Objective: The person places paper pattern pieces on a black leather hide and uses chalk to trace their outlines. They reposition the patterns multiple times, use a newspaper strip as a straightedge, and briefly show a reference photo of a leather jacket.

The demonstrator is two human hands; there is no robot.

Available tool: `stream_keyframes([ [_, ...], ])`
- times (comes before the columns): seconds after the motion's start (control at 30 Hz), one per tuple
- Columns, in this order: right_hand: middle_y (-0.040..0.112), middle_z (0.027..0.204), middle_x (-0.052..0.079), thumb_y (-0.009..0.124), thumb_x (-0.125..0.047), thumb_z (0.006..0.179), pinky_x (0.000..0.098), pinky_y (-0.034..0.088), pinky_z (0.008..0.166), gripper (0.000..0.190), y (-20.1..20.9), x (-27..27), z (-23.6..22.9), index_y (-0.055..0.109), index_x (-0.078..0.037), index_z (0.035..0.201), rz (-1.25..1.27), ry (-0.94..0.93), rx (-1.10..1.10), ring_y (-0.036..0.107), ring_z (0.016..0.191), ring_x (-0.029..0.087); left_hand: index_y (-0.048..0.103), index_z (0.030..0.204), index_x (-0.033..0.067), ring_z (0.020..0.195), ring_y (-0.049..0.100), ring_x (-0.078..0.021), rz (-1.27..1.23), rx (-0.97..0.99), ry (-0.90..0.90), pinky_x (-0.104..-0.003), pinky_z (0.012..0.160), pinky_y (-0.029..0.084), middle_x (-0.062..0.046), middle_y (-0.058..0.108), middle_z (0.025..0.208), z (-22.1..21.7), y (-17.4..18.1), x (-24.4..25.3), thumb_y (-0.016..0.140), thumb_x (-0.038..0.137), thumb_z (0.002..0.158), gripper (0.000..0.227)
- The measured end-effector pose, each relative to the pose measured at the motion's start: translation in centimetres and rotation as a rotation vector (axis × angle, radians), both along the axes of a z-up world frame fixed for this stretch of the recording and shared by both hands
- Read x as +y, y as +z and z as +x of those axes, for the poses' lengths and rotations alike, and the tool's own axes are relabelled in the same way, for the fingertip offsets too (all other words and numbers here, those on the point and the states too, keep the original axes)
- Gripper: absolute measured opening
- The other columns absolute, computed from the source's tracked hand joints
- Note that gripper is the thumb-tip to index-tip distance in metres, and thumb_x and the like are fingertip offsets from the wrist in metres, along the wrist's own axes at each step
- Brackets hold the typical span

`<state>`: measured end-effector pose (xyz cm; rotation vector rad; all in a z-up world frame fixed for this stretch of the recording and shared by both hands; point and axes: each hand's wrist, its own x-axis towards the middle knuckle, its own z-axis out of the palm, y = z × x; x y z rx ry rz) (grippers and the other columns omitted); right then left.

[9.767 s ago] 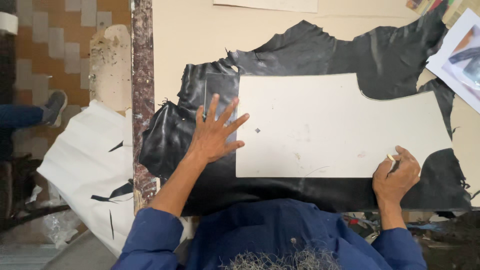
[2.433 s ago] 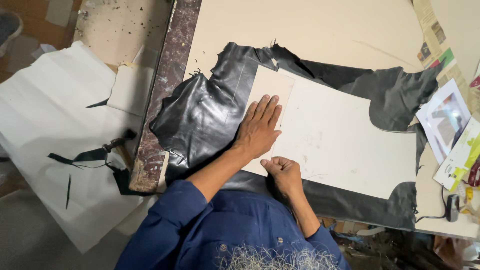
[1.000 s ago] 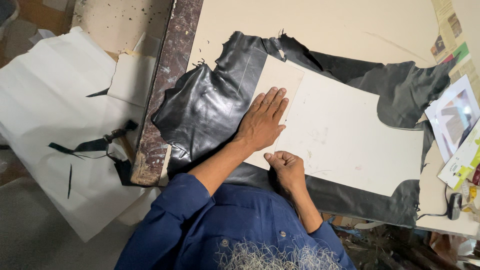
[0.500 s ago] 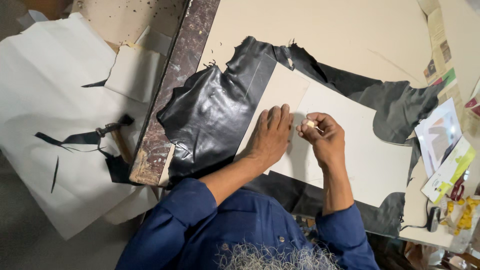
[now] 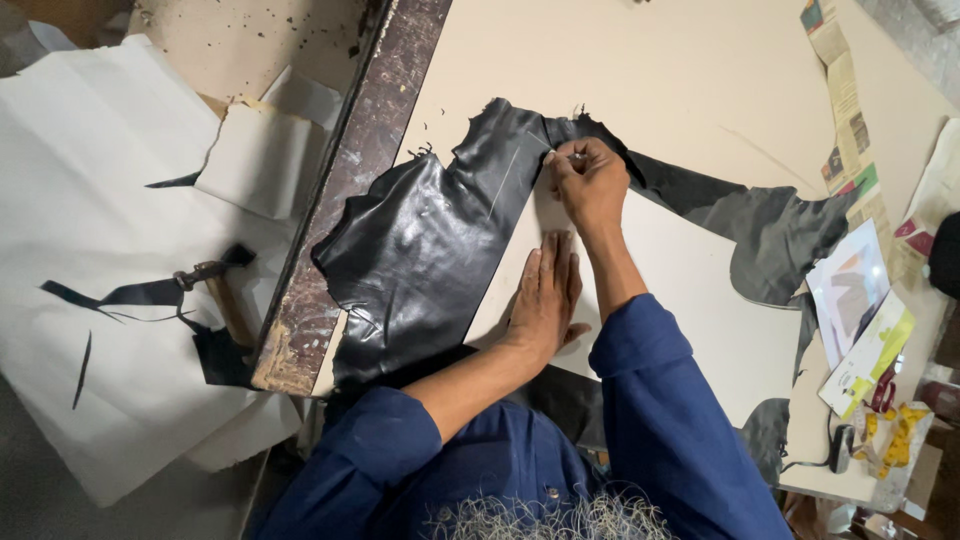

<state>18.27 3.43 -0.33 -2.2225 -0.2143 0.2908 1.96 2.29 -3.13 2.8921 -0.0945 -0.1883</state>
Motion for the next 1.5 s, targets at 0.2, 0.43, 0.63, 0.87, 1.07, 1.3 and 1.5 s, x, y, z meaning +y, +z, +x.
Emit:
stream_keyframes([
  [0.2, 0.07, 0.067, 0.004, 0.077, -0.007, 0.09, 0.0233, 0.048, 0.047, 0.009, 0.9, 1.0, 0.5, 0.072, -0.004, 0.083, -0.094, -0.006, 0.011, 0.062, 0.053, 0.006, 0.023, 0.156, -0.0112, 0.152, 0.008, -0.0552, -0.192, -0.139, -0.056, -0.063, 0.123, 0.008, -0.038, 0.011, 0.164, -0.2, -3.2, -0.3, 0.033, 0.075, 0.098, 0.105],
  [0.43, 0.078, 0.078, 0.007, 0.077, -0.01, 0.082, 0.0273, 0.059, 0.061, 0.005, -0.2, -1.6, -5.9, 0.078, -0.008, 0.086, -0.412, 0.133, 0.029, 0.074, 0.066, 0.013, 0.022, 0.156, -0.0017, 0.149, 0.005, -0.051, -0.037, 0.094, -0.093, -0.06, 0.121, 0.006, -0.032, 0.009, 0.16, 0.8, -2.8, -1.5, 0.041, 0.074, 0.085, 0.106],
  [0.63, 0.075, 0.119, -0.014, 0.077, -0.024, 0.082, 0.0316, 0.057, 0.054, 0.032, -1.1, -1.6, -16.7, 0.073, -0.023, 0.114, 1.013, -0.422, 0.274, 0.076, 0.09, 0.015, 0.043, 0.146, -0.0119, 0.153, 0.012, -0.0499, -0.286, -0.23, 0.005, -0.059, 0.123, 0.011, -0.039, 0.017, 0.162, -1.5, -2.6, 0.3, 0.046, 0.066, 0.096, 0.093],
  [0.87, 0.073, 0.092, 0.007, 0.067, -0.009, 0.096, 0.0271, 0.054, 0.069, 0.02, 3.4, -13.9, -12.1, 0.072, 0.0, 0.114, 0.189, -0.254, 0.039, 0.07, 0.082, 0.014, 0.045, 0.145, -0.0075, 0.155, 0.017, -0.0438, -0.541, -0.243, 0.049, -0.054, 0.125, 0.015, -0.029, 0.023, 0.164, -0.6, -0.8, 2.4, 0.054, 0.036, 0.101, 0.062],
  [1.07, 0.07, 0.113, 0.009, 0.062, -0.011, 0.105, 0.0267, 0.052, 0.09, 0.018, -2.4, -18.4, -17.4, 0.065, 0.001, 0.118, 0.127, -0.235, -0.353, 0.065, 0.103, 0.016, 0.036, 0.153, -0.0055, 0.155, 0.013, -0.0406, -0.431, -0.291, 0.047, -0.053, 0.125, 0.014, -0.025, 0.019, 0.166, -0.6, -0.7, 4.7, 0.059, 0.038, 0.096, 0.075],
  [1.3, 0.069, 0.108, 0.013, 0.063, -0.011, 0.106, 0.0304, 0.053, 0.085, 0.017, -2.9, -24.0, -17.6, 0.068, 0.0, 0.117, -0.168, -0.157, -0.576, 0.067, 0.096, 0.02, 0.027, 0.156, -0.0051, 0.156, 0.009, -0.039, -0.376, -0.147, -0.038, -0.053, 0.125, 0.011, -0.024, 0.013, 0.167, -1.8, -0.8, 1.8, 0.058, 0.05, 0.095, 0.088],
  [1.5, 0.068, 0.105, 0.009, 0.065, -0.013, 0.108, 0.026, 0.05, 0.078, 0.018, -2.9, -26.9, -16.9, 0.068, 0.002, 0.118, -0.106, -0.282, -0.468, 0.063, 0.09, 0.015, 0.026, 0.159, 0.0015, 0.156, 0.007, -0.0347, -0.209, -0.137, -0.168, -0.054, 0.125, 0.008, -0.02, 0.012, 0.168, -2.2, -1.5, 0.5, 0.052, 0.06, 0.094, 0.091],
])
